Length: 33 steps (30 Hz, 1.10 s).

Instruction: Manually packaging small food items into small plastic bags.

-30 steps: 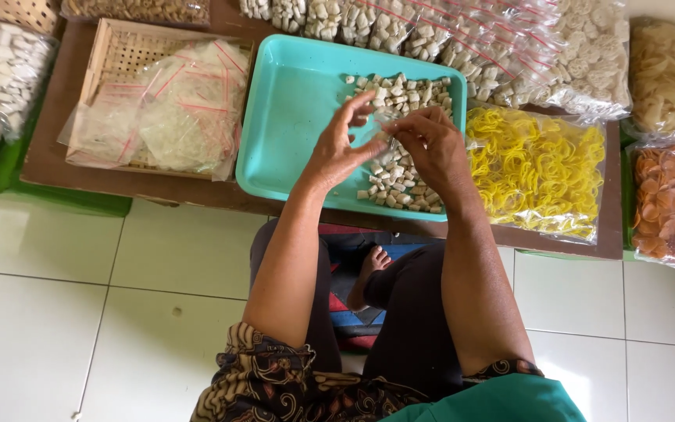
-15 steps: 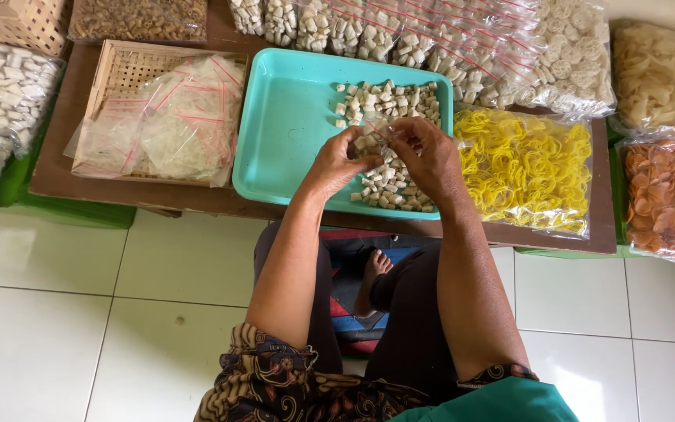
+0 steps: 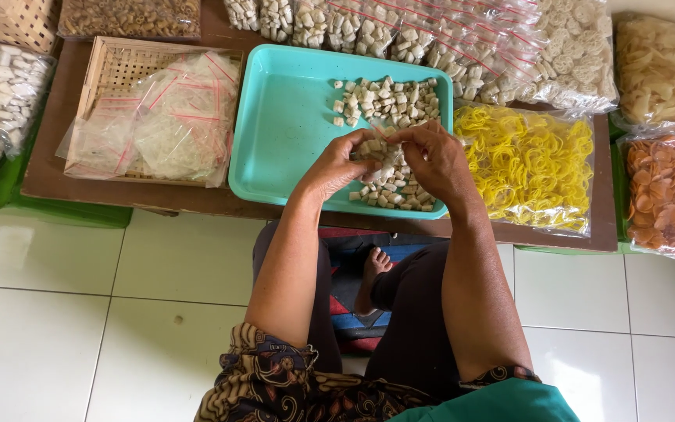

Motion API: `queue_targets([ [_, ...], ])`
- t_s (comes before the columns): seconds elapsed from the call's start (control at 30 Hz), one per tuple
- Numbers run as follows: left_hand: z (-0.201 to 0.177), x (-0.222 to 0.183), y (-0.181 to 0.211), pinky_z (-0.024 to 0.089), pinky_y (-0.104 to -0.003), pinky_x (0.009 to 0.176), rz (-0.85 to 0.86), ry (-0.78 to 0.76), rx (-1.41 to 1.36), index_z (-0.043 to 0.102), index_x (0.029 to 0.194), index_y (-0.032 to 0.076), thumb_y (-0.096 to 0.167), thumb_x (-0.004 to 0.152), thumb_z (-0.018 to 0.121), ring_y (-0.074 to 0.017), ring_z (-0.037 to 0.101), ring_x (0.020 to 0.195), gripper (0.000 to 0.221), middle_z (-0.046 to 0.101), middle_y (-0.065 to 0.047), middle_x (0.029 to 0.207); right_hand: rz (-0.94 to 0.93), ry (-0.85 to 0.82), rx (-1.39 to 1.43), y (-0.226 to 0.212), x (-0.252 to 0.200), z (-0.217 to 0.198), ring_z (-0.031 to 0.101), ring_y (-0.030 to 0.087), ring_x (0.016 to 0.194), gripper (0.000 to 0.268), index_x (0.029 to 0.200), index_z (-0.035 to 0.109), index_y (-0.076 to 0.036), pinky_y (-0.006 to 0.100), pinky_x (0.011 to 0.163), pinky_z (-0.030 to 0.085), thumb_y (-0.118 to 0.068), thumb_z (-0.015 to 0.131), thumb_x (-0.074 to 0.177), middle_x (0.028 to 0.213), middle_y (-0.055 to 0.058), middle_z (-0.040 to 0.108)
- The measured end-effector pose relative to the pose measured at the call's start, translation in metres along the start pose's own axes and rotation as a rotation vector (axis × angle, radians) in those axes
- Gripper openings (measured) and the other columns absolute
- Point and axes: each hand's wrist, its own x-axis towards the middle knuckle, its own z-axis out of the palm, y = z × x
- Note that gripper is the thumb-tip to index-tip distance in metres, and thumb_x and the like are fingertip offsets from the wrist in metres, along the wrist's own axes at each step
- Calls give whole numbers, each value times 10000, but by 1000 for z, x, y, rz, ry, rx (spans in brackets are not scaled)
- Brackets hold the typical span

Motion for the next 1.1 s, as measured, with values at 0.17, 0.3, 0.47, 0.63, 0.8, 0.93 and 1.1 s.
queue_targets([
  [0.17, -7, 8, -14, 650, -296, 615, 16, 14, 23, 709, 1162, 46, -57, 829, 822, -157, 709, 745, 367, 664, -64, 839, 27, -29, 2, -1, 2, 2, 638, 217, 816, 213, 1003, 807, -122, 387, 754, 554, 19, 651, 971, 840, 90, 599],
  [0.3, -7, 7, -8, 657, -280, 610, 12, 46, 28, 715, 1128, 79, -52, 799, 837, -146, 716, 734, 375, 673, -60, 834, 9, -11, 50, -17, 5, 0, 683, 252, 877, 276, 1177, 746, -129, 402, 816, 580, 15, 643, 965, 913, 103, 638],
  [0.47, -11, 8, -13, 646, -260, 629, -2, 36, 6, 705, 1118, 94, 11, 818, 867, -114, 702, 744, 351, 751, -73, 896, -10, -43, -7, -13, 3, 1, 660, 252, 839, 297, 1109, 804, -149, 410, 786, 577, 29, 605, 978, 869, 119, 619],
  [0.63, -14, 6, -12, 655, -250, 654, -17, 43, 13, 716, 1133, 99, 59, 810, 894, -81, 723, 771, 371, 775, -37, 920, -29, -30, 1, -6, 3, 7, 678, 278, 853, 272, 1165, 769, -118, 426, 794, 583, 11, 629, 970, 902, 132, 644],
  [0.8, -13, 0, 3, 651, -246, 646, -12, 37, 38, 725, 1133, 105, 90, 812, 909, -88, 723, 758, 370, 779, -34, 919, -18, -87, 18, -16, 4, 9, 662, 283, 873, 327, 1203, 770, -129, 435, 815, 576, 28, 631, 952, 922, 147, 636],
  [0.93, -18, 1, -5, 635, -242, 609, 9, 32, 80, 742, 1112, 103, 127, 841, 901, -63, 685, 739, 315, 770, -19, 906, -20, -140, 16, -22, 5, 9, 604, 246, 847, 314, 1171, 799, -107, 411, 808, 554, 50, 617, 968, 891, 137, 607],
  [1.1, -2, -10, 28, 646, -251, 585, -14, 65, 5, 752, 1064, 107, 214, 896, 845, -103, 713, 669, 220, 750, -33, 853, 13, -100, 62, -7, 5, 11, 633, 221, 847, 177, 1103, 800, -91, 384, 788, 565, -17, 710, 970, 896, 133, 631],
])
